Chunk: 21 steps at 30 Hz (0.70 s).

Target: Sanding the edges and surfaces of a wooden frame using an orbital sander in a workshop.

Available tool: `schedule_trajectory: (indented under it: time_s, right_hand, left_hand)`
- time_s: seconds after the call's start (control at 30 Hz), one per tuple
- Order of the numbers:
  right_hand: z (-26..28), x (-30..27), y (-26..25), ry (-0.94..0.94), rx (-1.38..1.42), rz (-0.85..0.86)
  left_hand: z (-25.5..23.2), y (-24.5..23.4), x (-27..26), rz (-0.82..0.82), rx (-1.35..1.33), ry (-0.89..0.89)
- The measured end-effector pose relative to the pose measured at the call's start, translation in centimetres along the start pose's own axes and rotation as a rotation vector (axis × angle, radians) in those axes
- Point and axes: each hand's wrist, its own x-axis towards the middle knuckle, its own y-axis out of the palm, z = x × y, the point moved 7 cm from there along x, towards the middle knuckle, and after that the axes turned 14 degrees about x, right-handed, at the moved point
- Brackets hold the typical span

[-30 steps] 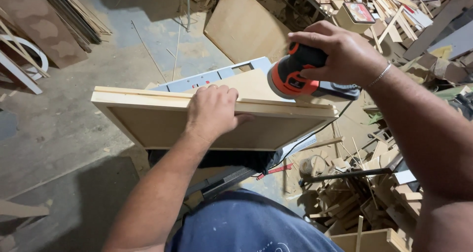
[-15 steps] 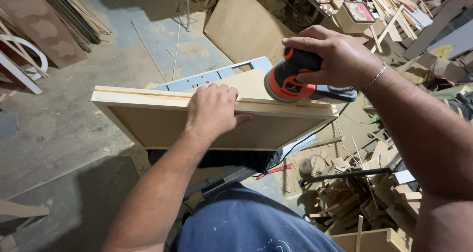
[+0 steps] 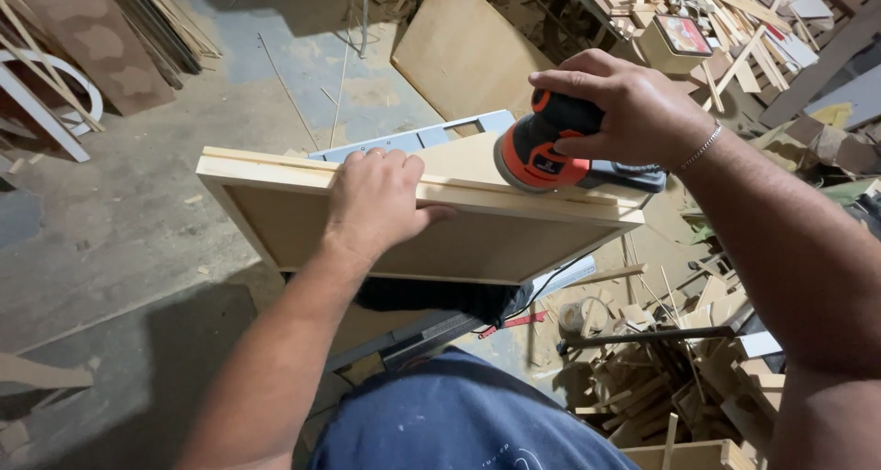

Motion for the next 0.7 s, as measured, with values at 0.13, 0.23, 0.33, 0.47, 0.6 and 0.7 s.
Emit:
schedule_trajectory:
  time_s: [0.13, 0.23, 0.33, 0.47, 0.6, 0.7]
  right_hand:
    - [0.1, 0.7, 0.2, 0.059, -0.008, 0.009]
    - [0.3, 1.2, 0.4, 0.027, -0.007, -0.007]
    - [0.7, 1.6, 0.5, -0.009, -0.007, -0.013]
    - [0.9, 2.3, 0.8, 0.021, -0.010, 0.003]
    - [1.3, 3.0, 0.9, 0.029, -0.019, 0.014]
    - [1.8, 3.3, 1.0, -0.009, 0.008, 0.000]
  left_hand:
    - [1.3, 0.0, -0.6, -0.080, -0.001, -0.046]
    - [2.1, 0.7, -0.9, 0.059, 0.028, -0.019]
    - [2.9, 0.6, -1.3, -0.076, -0.004, -0.053]
    - [3.6, 0.9, -1.8, -0.086, -0.005, -0.071]
    - [3.9, 1.0, -2.0, -0.001, 0.007, -0.046]
    - [4.3, 0.9, -2.1, -0.017, -0.018, -0.058]
